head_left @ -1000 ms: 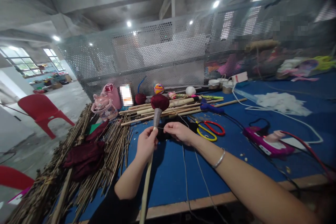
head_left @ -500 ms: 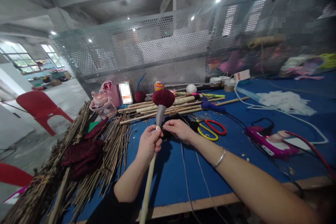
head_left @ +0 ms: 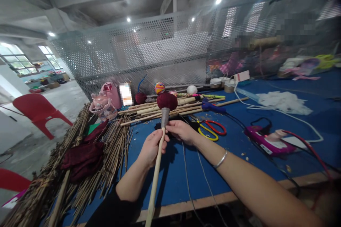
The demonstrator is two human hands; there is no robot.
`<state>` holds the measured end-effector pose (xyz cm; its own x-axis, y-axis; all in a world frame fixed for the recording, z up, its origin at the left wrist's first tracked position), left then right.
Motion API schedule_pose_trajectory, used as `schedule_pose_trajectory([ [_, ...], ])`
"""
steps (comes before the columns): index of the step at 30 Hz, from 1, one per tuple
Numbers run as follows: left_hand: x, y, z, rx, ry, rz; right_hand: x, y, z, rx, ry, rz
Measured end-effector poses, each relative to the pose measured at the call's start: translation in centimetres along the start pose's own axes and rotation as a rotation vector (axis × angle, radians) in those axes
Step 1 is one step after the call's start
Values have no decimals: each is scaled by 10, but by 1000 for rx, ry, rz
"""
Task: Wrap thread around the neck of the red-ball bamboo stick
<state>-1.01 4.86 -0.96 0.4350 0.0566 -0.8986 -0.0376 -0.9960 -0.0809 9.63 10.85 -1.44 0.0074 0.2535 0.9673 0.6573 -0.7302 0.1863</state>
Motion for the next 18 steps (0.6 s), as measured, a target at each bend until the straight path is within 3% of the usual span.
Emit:
schedule_pose_trajectory([
  [3,7,2,-5,0,-32,13,-2,0,1,22,-59,-31],
  [8,12,2,0,-154,-319,-178,2,0,4,-111,-75,43],
  [11,11,1,4,-171,-430,-185,3,0,2,-115,-93,22],
  [14,7,2,2,-142,-364,-190,3,0,0,-35,-164,-35],
  [18,10,2,-8,9,-233,-136,4,1,0,18,-200,-12],
])
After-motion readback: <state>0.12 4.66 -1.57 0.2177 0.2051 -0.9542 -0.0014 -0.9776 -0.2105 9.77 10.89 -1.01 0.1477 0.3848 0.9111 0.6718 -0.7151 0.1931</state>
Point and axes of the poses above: each hand's wrist, its own y-axis away from the middle knuckle, its own z-axis out of the back of the hand, x = y × z, the point moved 4 cm from there along -y, towards the middle knuckle, and after that the axes turned 13 degrees about -z, right-handed, at the moved point
